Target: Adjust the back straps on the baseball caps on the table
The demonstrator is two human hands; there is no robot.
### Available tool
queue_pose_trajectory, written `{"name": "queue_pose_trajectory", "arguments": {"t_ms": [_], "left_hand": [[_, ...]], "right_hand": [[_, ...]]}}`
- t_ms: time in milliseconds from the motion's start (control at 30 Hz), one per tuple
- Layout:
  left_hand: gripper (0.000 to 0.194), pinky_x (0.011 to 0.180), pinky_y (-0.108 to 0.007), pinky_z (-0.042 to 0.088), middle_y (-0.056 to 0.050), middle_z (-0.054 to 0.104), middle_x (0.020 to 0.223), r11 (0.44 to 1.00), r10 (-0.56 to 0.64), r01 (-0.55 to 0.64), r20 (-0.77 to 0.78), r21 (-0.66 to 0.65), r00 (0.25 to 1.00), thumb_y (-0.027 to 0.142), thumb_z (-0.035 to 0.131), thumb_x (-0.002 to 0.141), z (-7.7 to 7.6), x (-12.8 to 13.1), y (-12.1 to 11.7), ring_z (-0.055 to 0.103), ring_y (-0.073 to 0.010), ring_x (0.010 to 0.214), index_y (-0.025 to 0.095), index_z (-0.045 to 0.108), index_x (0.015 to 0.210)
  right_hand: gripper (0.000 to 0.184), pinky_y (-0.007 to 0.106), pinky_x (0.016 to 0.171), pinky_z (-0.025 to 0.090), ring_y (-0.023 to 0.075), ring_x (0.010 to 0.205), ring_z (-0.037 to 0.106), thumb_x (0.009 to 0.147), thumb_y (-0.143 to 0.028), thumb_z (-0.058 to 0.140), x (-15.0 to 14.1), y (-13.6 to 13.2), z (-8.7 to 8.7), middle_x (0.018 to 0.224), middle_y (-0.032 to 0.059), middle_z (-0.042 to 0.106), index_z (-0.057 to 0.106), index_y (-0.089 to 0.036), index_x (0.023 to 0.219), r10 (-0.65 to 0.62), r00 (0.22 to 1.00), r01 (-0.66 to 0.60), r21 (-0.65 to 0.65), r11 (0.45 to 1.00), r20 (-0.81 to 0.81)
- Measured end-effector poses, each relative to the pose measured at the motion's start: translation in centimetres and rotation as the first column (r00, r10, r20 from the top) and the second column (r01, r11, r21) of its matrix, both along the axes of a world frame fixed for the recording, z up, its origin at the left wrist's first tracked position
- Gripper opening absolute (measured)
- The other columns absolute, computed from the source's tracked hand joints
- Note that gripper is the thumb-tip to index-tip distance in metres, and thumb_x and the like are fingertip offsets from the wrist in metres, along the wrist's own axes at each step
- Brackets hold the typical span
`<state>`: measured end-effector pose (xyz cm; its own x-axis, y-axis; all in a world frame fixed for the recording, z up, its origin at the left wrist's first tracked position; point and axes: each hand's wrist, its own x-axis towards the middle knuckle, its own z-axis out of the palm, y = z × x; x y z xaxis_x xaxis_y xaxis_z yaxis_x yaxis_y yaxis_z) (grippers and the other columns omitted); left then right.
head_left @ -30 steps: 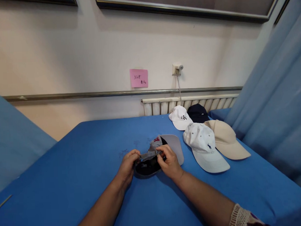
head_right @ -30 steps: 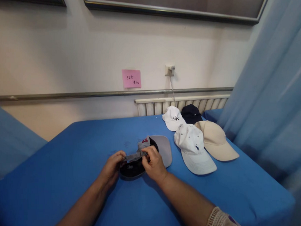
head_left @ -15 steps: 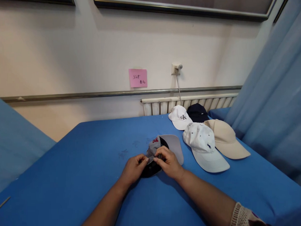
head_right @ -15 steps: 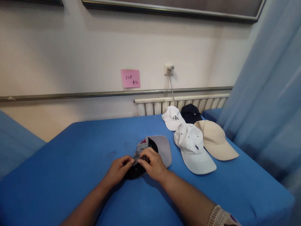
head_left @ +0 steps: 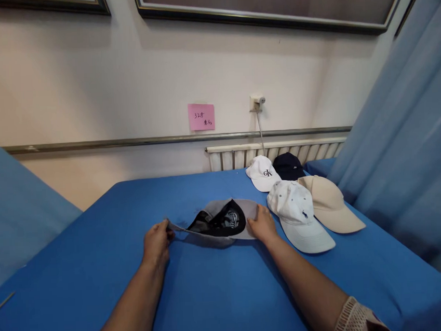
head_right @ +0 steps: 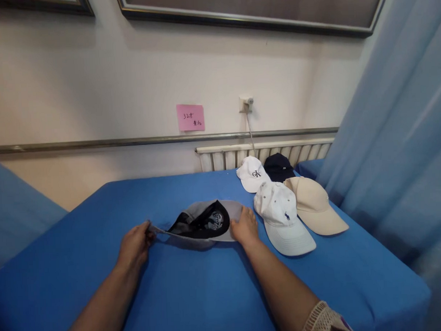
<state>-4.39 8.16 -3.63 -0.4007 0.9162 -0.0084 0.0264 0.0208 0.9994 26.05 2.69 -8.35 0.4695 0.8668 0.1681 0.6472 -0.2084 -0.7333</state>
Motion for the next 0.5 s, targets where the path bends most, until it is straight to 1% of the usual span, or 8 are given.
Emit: {"name": "queue_pose_trajectory", "arguments": {"t_ms": [100,200,267,300,333,400,433,500], "left_hand": [[0.028,0.044,-0.025,0.039,0.003,0.05,0.048,1.0,-0.027,0.027,0.014,-0.014,1.0,0.044,0.064,0.06,-0.5,0.1,0.1,0.047,-0.0126,0.042,0.018,0.051,0.061],[0.027,0.045,-0.025,0.039,0.001,0.054,0.053,0.999,-0.038,0.038,-0.011,-0.001,0.999,0.042,0.065,0.062,-0.5,0.5,0.1,0.049,-0.0126,0.045,0.016,0.056,0.066],[0.03,0.054,-0.027,0.045,-0.003,0.062,0.068,1.0,-0.002,0.003,-0.036,0.023,0.999,0.04,0.065,0.064,-0.3,0.8,0.1,0.057,-0.0149,0.057,0.015,0.061,0.078],[0.034,0.061,-0.029,0.049,-0.006,0.066,0.081,0.998,0.034,-0.031,-0.061,0.047,0.998,0.039,0.066,0.065,-0.2,0.9,0.1,0.061,-0.0168,0.068,0.014,0.062,0.087],[0.04,0.07,-0.031,0.05,-0.009,0.067,0.096,0.994,0.079,-0.07,-0.103,0.084,0.992,0.039,0.067,0.066,0.0,1.2,-0.1,0.064,-0.019,0.081,0.015,0.062,0.098],[0.051,0.086,-0.037,0.049,-0.012,0.063,0.117,0.982,0.111,-0.075,-0.208,0.172,0.972,0.042,0.069,0.069,0.3,1.9,-0.9,0.061,-0.0234,0.103,0.017,0.06,0.113],[0.054,0.091,-0.039,0.048,-0.013,0.061,0.121,0.981,0.059,-0.009,-0.252,0.196,0.966,0.045,0.069,0.071,0.4,2.5,-1.5,0.059,-0.0254,0.109,0.018,0.059,0.117],[0.051,0.094,-0.041,0.047,-0.014,0.064,0.118,0.942,-0.263,0.3,-0.223,0.151,0.939,0.052,0.067,0.076,0.4,4.0,-3.0,0.061,-0.027,0.109,0.018,0.063,0.114]], "right_hand": [[0.06,0.044,0.099,0.042,0.0362,0.119,0.056,0.072,-0.024,0.068,1.2,0.5,-0.3,0.125,0.0248,0.06,0.054,-0.006,0.128,0.015,0.999,-0.019,-0.069,0.997,-0.051],[0.037,0.038,0.083,0.05,0.0295,0.093,0.066,0.074,-0.029,0.067,1.7,0.9,-0.2,0.099,0.0145,0.071,0.065,-0.012,0.106,0.054,0.983,-0.064,-0.053,0.997,-0.174],[0.025,0.033,0.074,0.052,0.0239,0.082,0.066,0.081,-0.035,0.06,1.6,0.9,0.4,0.088,0.0078,0.071,0.067,-0.016,0.097,0.071,0.974,-0.066,0.032,0.997,-0.217],[0.024,0.032,0.073,0.052,0.0222,0.08,0.065,0.085,-0.036,0.056,1.5,0.7,0.8,0.087,0.0061,0.07,0.067,-0.017,0.096,0.058,0.974,-0.028,0.137,0.99,-0.217],[0.025,0.032,0.074,0.051,0.0212,0.082,0.063,0.088,-0.037,0.052,1.3,0.3,1.3,0.088,0.0056,0.069,0.067,-0.018,0.097,0.042,0.977,0.018,0.277,0.961,-0.208],[0.026,0.034,0.081,0.05,0.0213,0.088,0.061,0.091,-0.033,0.049,0.7,-0.7,2.4,0.092,0.0068,0.066,0.068,-0.018,0.101,0.002,0.992,0.074,0.6,0.797,-0.126],[0.026,0.035,0.084,0.049,0.0213,0.092,0.06,0.092,-0.028,0.049,0.3,-1.4,2.9,0.096,0.0077,0.064,0.068,-0.019,0.106,0.008,0.999,0.021,0.705,0.709,-0.037],[0.031,0.034,0.084,0.047,0.0207,0.095,0.059,0.093,-0.017,0.047,-1.1,-2.7,3.5,0.1,0.0082,0.062,0.067,-0.022,0.115,0.073,0.972,-0.222,0.767,0.603,0.223]]}}
